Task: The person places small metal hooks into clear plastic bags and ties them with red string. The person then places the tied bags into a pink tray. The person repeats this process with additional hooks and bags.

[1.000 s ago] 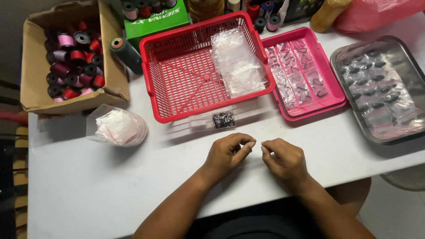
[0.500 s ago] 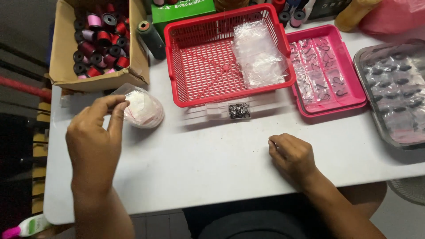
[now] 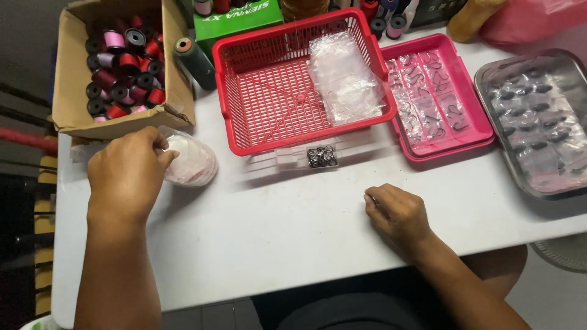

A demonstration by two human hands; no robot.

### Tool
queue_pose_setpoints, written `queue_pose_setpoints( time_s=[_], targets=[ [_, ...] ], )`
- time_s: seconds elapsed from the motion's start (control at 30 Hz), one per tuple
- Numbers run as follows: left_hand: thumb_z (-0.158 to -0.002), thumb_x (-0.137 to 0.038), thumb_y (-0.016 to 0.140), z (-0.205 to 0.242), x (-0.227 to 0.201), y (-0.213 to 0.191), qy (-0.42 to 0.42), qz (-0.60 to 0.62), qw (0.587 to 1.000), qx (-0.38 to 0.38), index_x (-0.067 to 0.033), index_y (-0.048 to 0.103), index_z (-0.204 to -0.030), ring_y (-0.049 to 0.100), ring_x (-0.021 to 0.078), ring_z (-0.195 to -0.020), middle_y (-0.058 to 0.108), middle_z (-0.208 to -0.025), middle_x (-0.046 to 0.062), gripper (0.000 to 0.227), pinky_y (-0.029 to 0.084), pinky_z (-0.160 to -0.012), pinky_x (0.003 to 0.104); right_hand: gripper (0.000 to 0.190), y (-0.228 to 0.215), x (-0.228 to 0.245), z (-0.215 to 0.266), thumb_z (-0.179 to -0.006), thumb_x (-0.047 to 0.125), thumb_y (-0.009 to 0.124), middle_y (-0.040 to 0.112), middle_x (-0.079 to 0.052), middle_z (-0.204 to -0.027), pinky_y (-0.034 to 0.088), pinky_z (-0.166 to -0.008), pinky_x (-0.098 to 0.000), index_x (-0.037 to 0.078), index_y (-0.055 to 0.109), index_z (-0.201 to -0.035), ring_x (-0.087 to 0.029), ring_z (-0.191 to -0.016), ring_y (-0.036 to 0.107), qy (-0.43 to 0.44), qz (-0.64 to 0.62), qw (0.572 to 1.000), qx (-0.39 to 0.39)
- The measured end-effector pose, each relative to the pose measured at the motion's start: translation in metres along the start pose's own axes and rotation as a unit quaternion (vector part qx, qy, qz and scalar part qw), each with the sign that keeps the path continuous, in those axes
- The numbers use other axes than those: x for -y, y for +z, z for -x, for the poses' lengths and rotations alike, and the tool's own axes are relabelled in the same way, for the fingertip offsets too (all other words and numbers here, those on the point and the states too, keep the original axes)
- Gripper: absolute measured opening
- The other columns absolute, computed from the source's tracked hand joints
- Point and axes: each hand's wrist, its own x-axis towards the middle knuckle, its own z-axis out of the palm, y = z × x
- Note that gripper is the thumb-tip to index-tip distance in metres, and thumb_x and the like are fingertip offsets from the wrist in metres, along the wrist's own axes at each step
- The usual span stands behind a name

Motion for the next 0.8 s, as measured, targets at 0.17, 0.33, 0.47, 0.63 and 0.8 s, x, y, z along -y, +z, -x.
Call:
queue_pose_setpoints(
  time_s=[0.17, 0.33, 0.47, 0.63, 0.8],
  targets=[
    [-0.081, -0.035, 0.062, 0.001, 0.004, 0.004, -0.014, 0.005, 0.999, -0.048, -0.0215, 0.063, -0.086, 0.062, 0.0379, -0.08, 0.066, -0.079, 0.012, 0.015, 0.045, -0.065, 0.047, 0.002, -0.003, 0.003, -0.003, -0.082, 0.003, 0.055, 0.052, -0.005, -0.063, 0.037, -0.05, -0.0297, 0.004, 0.055, -0.081, -0.018, -0.052, 0.047, 0.011, -0.014, 1.0, 0.013],
    [-0.085, -0.033, 0.052, 0.001, 0.002, 0.001, -0.02, -0.011, 0.999, -0.037, -0.0201, 0.063, -0.088, 0.062, 0.0374, -0.08, 0.067, -0.079, 0.012, 0.017, 0.045, -0.063, 0.046, 0.003, -0.003, 0.002, -0.004, -0.082, 0.003, 0.055, 0.052, -0.005, -0.063, 0.037, -0.049, -0.0287, 0.005, 0.055, -0.08, -0.017, -0.051, 0.046, 0.018, -0.019, 1.0, 0.012],
    [-0.083, -0.028, 0.049, 0.005, 0.003, -0.003, -0.014, 0.004, 0.997, -0.075, -0.0184, 0.065, -0.091, 0.061, 0.0376, -0.086, 0.065, -0.095, 0.009, 0.02, 0.045, -0.064, 0.05, 0.003, -0.001, -0.001, -0.001, -0.081, 0.003, 0.056, 0.049, -0.003, -0.06, 0.036, -0.047, -0.0282, 0.006, 0.055, -0.081, -0.016, -0.048, 0.043, 0.027, -0.023, 0.999, 0.007],
    [-0.084, -0.03, 0.053, 0.019, 0.008, -0.022, -0.03, 0.063, 0.993, -0.097, -0.0199, 0.064, -0.087, 0.059, 0.0416, -0.083, 0.066, -0.088, 0.012, 0.016, 0.044, -0.066, 0.049, 0.001, 0.0, -0.005, 0.001, -0.082, 0.004, 0.056, 0.054, -0.004, -0.064, 0.038, -0.048, -0.0272, 0.005, 0.056, -0.082, -0.015, -0.05, 0.047, 0.029, -0.032, 0.999, -0.003],
    [-0.09, -0.022, 0.059, 0.037, -0.006, -0.044, -0.004, 0.207, 0.97, -0.126, -0.011, 0.063, -0.086, 0.056, 0.0218, -0.066, 0.059, -0.067, 0.006, 0.012, 0.04, -0.064, 0.037, 0.001, -0.004, -0.004, -0.01, -0.082, 0.003, 0.057, 0.053, -0.004, -0.062, 0.037, -0.047, -0.0256, 0.004, 0.057, -0.083, -0.013, -0.046, 0.043, 0.04, -0.049, 0.998, -0.017]
  ],
)
